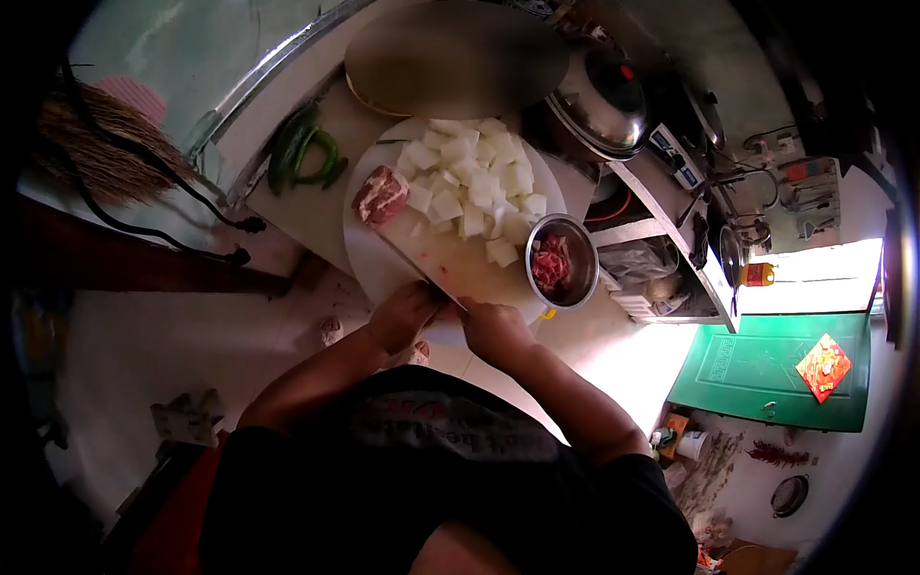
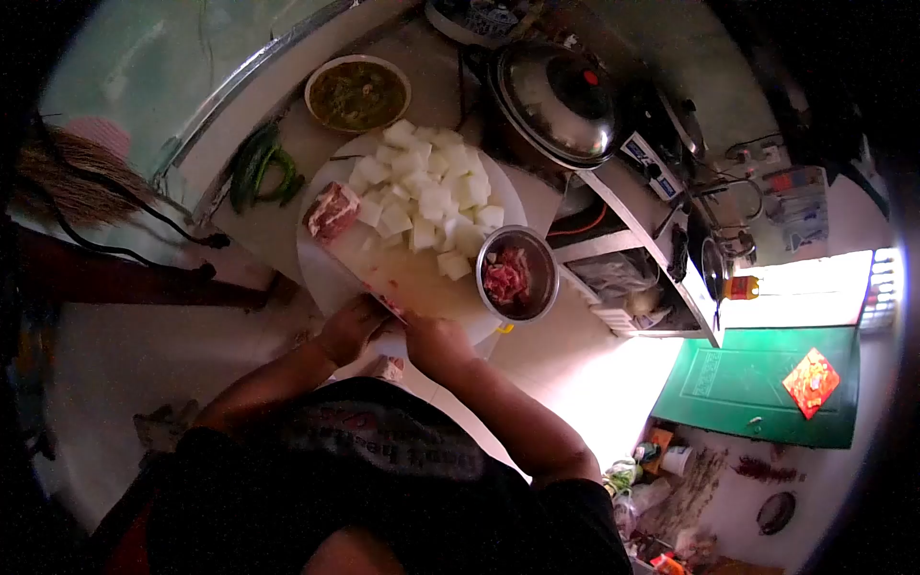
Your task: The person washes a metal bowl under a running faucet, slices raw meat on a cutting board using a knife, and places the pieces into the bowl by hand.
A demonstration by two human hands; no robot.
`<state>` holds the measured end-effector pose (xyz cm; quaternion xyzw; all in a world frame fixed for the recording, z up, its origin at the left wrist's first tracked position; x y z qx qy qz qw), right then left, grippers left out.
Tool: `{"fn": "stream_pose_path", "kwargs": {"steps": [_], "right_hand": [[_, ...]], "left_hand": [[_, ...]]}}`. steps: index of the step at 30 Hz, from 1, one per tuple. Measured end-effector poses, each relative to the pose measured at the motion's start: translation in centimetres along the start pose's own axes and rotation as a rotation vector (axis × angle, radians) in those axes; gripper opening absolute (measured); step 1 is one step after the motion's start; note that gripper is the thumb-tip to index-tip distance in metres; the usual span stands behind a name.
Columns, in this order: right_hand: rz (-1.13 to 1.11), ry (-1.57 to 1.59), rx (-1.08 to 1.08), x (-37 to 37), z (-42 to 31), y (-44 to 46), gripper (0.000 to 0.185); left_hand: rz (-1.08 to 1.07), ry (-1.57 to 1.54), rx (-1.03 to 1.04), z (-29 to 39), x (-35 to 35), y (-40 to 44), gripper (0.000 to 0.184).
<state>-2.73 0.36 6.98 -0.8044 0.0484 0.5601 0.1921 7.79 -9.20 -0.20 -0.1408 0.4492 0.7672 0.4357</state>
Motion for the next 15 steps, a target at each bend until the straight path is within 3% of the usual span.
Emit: {"fn": "stream_pose_path", "kwargs": {"steps": [5,7,9,15], "right_hand": [[-0.092,-0.087,0.024,0.4,-1.4,2.2,0.025],[-0.099,-0.088,0.007,0.1,-0.9,1.8,0.025],[0.036,0.041,0.042,-1.0,-0.6,0.7,0.022],[-0.121,-0.010,0.060,-0.8,-0.6,-0.3,0.021]], "left_hand": [[0.000,-0.031,-0.018,-0.4,0.2,-0.6,0.036],[-0.119,-0.110,-0.133,-0.5,0.3,-0.8,0.036],[-0.081,-0.062,-0.085,-0.1,0.0,-0.6,0.036],[0.047,-0.015,-0.002,0.1,-0.2,-0.2,0.034]]}}
Point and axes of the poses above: each hand's wrist, its own y-axis towards the middle knuckle, its own x-axis out of the palm, z = x × y, the point moved 3 cm from there along y, towards the middle knuckle
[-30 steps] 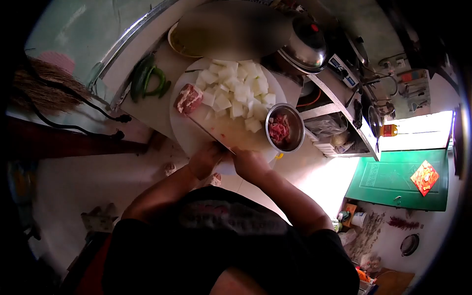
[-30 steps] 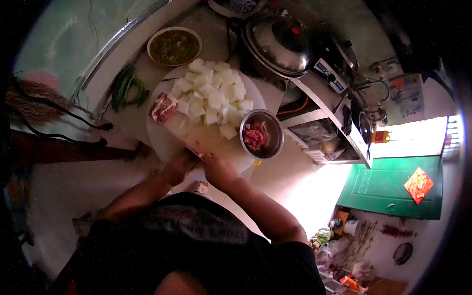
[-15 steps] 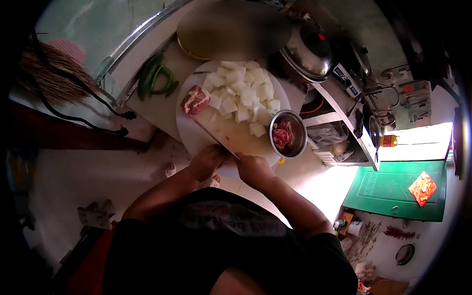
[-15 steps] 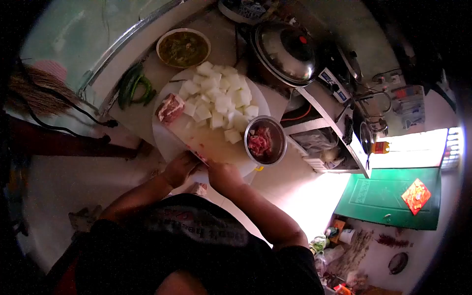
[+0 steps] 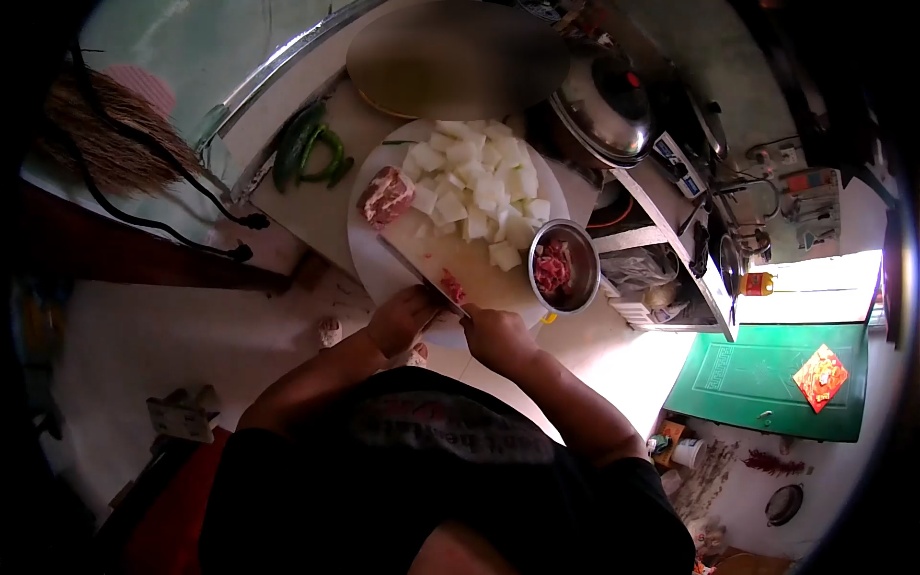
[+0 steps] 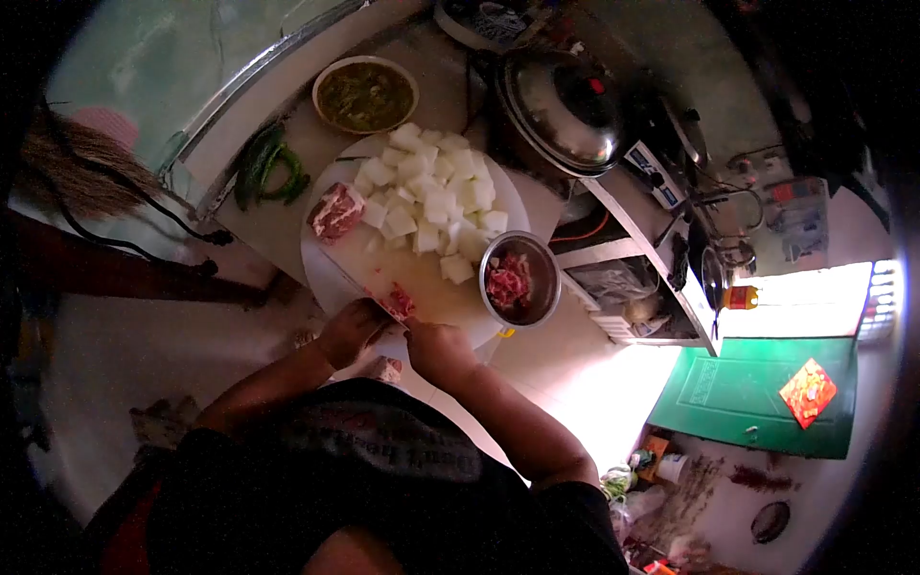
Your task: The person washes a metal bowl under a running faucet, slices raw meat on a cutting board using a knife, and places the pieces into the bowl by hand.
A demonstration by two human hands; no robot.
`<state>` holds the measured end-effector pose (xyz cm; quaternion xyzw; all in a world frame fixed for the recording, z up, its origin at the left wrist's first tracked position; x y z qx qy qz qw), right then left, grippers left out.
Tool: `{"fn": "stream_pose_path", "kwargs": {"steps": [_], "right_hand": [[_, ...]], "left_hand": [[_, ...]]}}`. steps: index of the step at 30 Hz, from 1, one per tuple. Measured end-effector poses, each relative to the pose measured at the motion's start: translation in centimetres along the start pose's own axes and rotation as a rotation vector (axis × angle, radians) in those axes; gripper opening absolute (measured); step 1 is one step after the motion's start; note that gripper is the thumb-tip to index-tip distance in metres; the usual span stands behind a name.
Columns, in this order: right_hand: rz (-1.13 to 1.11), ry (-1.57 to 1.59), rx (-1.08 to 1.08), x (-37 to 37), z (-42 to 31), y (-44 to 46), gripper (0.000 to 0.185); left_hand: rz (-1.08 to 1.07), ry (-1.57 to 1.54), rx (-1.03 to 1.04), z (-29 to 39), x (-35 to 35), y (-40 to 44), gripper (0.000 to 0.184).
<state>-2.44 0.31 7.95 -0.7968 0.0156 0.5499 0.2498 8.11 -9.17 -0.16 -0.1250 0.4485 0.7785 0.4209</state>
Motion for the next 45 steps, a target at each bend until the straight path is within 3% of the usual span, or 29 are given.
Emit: {"fn": "stream_pose_path", "kwargs": {"steps": [7,12,15,19,27,30,33,40,43,45], "right_hand": [[0.029,-0.084,-0.048,1.0,-1.7,2.7,0.025],[0.130,0.056,-0.037,-1.7,-1.3,0.0,0.026],[-0.016,-0.019,-0.009,-1.2,-1.4,-0.8,0.025],[-0.018,-0.017,-0.009,0.0,-1.4,1.0,0.024],[0.125,0.136,-0.017,-1.0,-0.7,1.0,0.022],[-0.022,0.013,0.006,-1.2,-0.6,-0.2,0.023],[0.060,-0.008,-0.068,-0.7,-0.9,0.0,0.023],[-0.073,-0.069,0.016,0.5,-2.3,3.3,0.030],[0.007,0.083,0.090,0.0,-1.8,2.0,0.037],[0.262,0.276,-0.033,0.3,-0.9,1.1,0.034]], "left_hand": [[-0.033,-0.048,-0.035,-0.4,0.0,-0.5,0.033],[-0.034,0.049,-0.006,-0.1,-0.4,-0.8,0.034],[-0.025,0.057,0.025,-0.1,-0.4,-0.8,0.035],[-0.019,0.032,0.032,0.2,-0.8,-0.2,0.037],[0.002,0.045,0.020,-0.1,-0.7,-0.6,0.036],[0.016,0.045,0.020,-0.1,-0.3,-0.8,0.036],[0.011,0.019,0.016,-0.1,-0.5,-0.3,0.035],[-0.065,-0.039,-0.063,-0.2,-0.6,-0.7,0.036],[0.005,-0.091,-0.044,-0.2,-0.8,-1.0,0.039],[-0.015,-0.072,-0.047,-0.4,-1.0,-1.2,0.037]]}}
Point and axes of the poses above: each hand's wrist, its own y-axis towards the middle knuckle, its own x-axis out of the palm, z = x × y, the point moved 3 cm from there along y, towards the middle knuckle
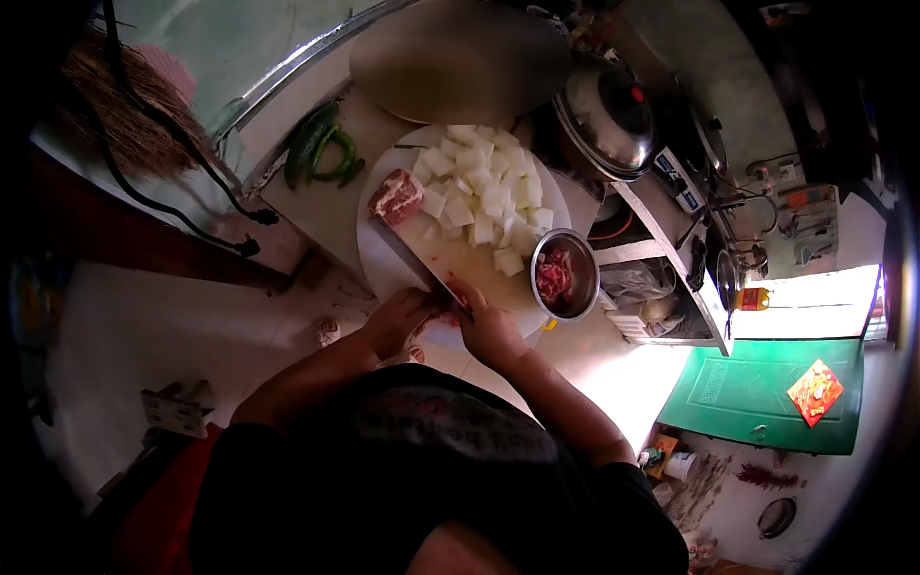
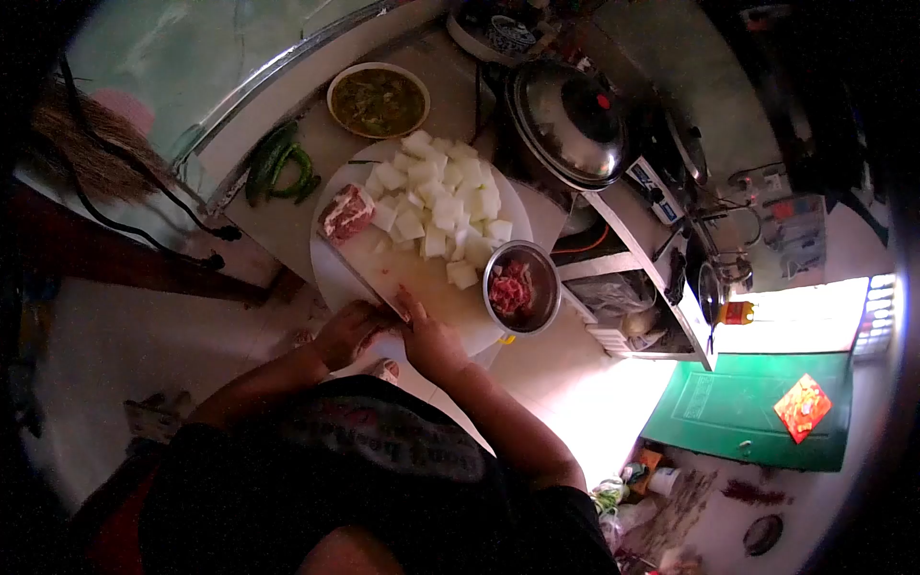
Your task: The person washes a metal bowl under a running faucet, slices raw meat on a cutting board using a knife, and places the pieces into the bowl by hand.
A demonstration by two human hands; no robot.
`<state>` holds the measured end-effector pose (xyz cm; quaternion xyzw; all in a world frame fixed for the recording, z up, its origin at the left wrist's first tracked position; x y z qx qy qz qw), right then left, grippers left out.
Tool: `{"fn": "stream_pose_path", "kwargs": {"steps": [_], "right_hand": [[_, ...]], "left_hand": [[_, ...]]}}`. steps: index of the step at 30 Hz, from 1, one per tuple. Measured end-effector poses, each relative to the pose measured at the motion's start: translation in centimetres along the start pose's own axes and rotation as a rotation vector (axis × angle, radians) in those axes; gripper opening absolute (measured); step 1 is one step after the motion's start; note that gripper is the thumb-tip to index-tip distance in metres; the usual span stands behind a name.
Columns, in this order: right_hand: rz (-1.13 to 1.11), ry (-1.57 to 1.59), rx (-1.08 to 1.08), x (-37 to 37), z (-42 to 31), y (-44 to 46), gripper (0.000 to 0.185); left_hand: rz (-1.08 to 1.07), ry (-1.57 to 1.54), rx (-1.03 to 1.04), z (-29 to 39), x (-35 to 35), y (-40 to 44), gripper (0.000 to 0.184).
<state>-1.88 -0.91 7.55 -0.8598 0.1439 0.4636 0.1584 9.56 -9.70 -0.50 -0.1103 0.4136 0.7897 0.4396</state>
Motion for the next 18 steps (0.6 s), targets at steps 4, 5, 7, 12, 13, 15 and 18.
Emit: {"fn": "stream_pose_path", "kwargs": {"steps": [4,5,7,12,13,15,18], "right_hand": [[-0.045,-0.218,-0.073,-0.7,0.6,-1.0,0.032],[-0.075,-0.239,-0.063,-1.2,0.3,-1.5,0.030],[-0.108,-0.260,-0.047,-1.5,0.2,-2.4,0.028],[-0.268,-0.326,0.042,-0.5,0.0,-1.8,0.026],[-0.274,-0.323,0.045,0.1,-0.4,-1.1,0.026],[-0.234,-0.369,0.047,1.3,-1.0,0.5,0.029],[-0.140,-0.325,-0.046,2.3,0.0,1.0,0.033]], "left_hand": [[-0.038,0.015,0.037,-0.3,0.2,0.1,0.036],[-0.034,0.016,0.034,-0.5,0.5,-0.1,0.036],[-0.010,0.089,0.029,-0.7,0.7,-0.4,0.034],[-0.017,0.127,0.079,-0.7,0.5,0.0,0.033],[-0.016,0.126,0.061,-0.5,0.4,0.1,0.032],[-0.029,0.101,0.043,-0.2,-0.1,0.4,0.033],[-0.010,0.075,0.006,-0.2,0.0,0.4,0.034]]}}
Point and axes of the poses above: each hand's wrist, its own y-axis towards the middle knuckle, its own x-axis out of the palm, z = x × y, the point moved 3 cm from there along y, towards the middle knuckle
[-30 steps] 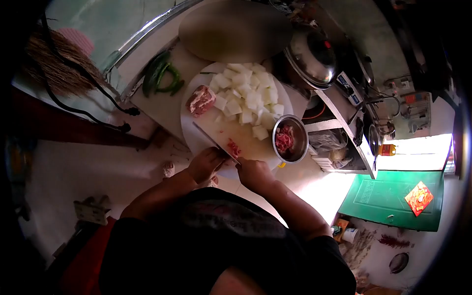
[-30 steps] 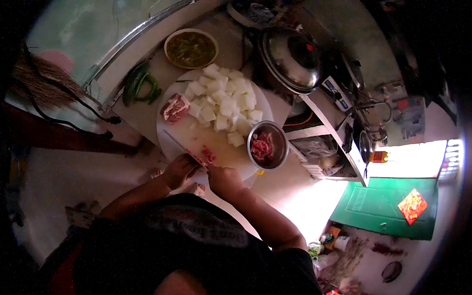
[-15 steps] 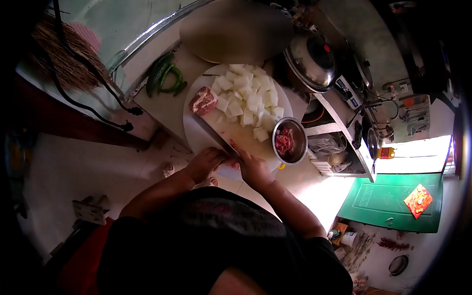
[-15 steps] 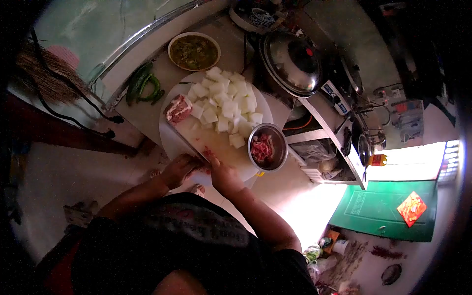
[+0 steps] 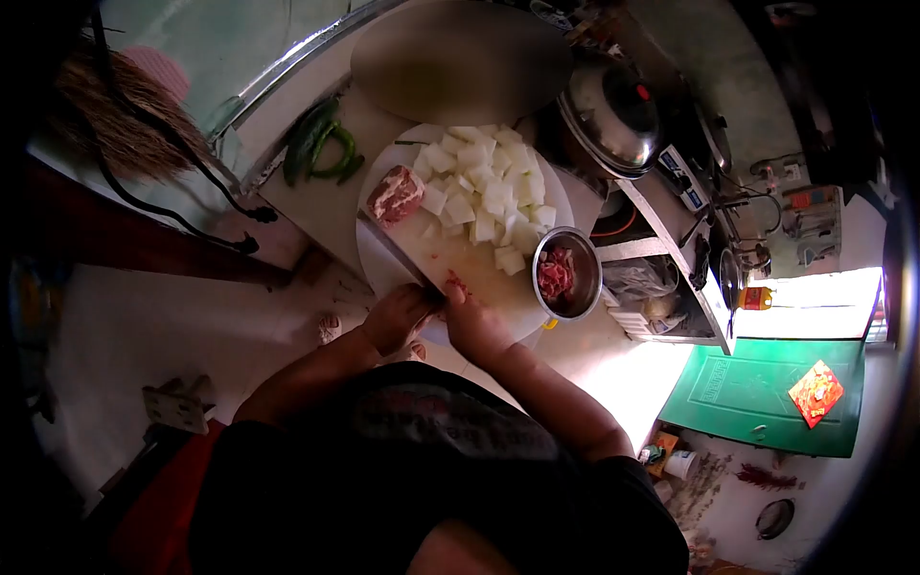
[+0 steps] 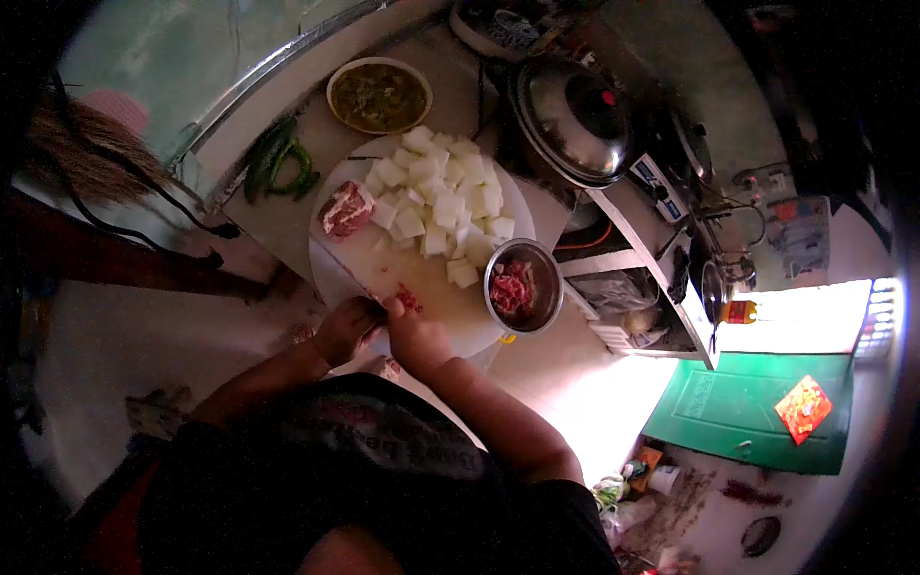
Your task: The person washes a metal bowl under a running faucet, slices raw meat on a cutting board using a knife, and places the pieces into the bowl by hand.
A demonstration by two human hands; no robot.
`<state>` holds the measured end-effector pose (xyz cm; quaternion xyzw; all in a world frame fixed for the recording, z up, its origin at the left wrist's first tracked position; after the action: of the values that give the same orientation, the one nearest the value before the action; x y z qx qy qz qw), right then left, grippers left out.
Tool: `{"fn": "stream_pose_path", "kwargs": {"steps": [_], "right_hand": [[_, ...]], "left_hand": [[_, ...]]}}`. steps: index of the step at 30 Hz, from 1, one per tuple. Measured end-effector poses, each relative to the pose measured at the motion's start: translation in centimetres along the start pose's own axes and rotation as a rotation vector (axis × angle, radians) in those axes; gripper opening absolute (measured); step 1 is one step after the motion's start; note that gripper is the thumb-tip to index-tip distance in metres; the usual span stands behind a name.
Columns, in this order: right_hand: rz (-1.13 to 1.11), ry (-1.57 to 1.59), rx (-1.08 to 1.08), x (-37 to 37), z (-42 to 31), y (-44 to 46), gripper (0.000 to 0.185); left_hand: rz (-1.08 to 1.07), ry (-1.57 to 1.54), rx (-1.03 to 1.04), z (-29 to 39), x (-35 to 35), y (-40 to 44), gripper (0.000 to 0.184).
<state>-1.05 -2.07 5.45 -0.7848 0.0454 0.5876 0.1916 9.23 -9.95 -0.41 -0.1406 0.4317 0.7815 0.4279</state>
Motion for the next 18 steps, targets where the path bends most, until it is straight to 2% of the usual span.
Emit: {"fn": "stream_pose_path", "kwargs": {"steps": [1,3,4,8,11,13,18], "right_hand": [[0.005,-0.002,-0.001,-0.2,0.2,-0.2,0.033],[0.177,0.057,-0.072,-1.3,1.0,-0.8,0.030],[0.066,0.116,0.012,-2.1,0.9,-1.3,0.027],[-0.017,0.069,0.037,-3.2,0.3,-3.0,0.024],[-0.019,0.050,0.016,-1.8,-0.1,-2.5,0.023],[0.139,-0.078,-0.116,-0.6,-0.5,-1.1,0.023],[0.153,-0.094,-0.141,-0.7,-0.8,0.4,0.026]], "left_hand": [[0.031,-0.006,-0.026,0.0,0.0,0.0,0.034],[0.036,-0.013,-0.009,0.1,-0.3,0.1,0.033],[0.033,-0.028,-0.001,0.3,-0.4,0.0,0.032],[0.149,0.000,-0.006,-0.2,0.6,-0.6,0.029],[0.066,-0.046,-0.017,-0.3,0.0,-0.2,0.028],[0.076,-0.003,0.000,-0.1,-0.3,0.1,0.029],[0.031,-0.004,-0.037,-0.4,0.0,-0.8,0.030]]}}
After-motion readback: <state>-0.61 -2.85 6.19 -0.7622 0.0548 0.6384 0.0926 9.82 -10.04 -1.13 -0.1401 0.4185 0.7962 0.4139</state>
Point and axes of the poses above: each hand's wrist, its own y-axis towards the middle knuckle, its own x-axis out of the palm, z = x × y, the point moved 3 cm from there along y, towards the middle knuckle
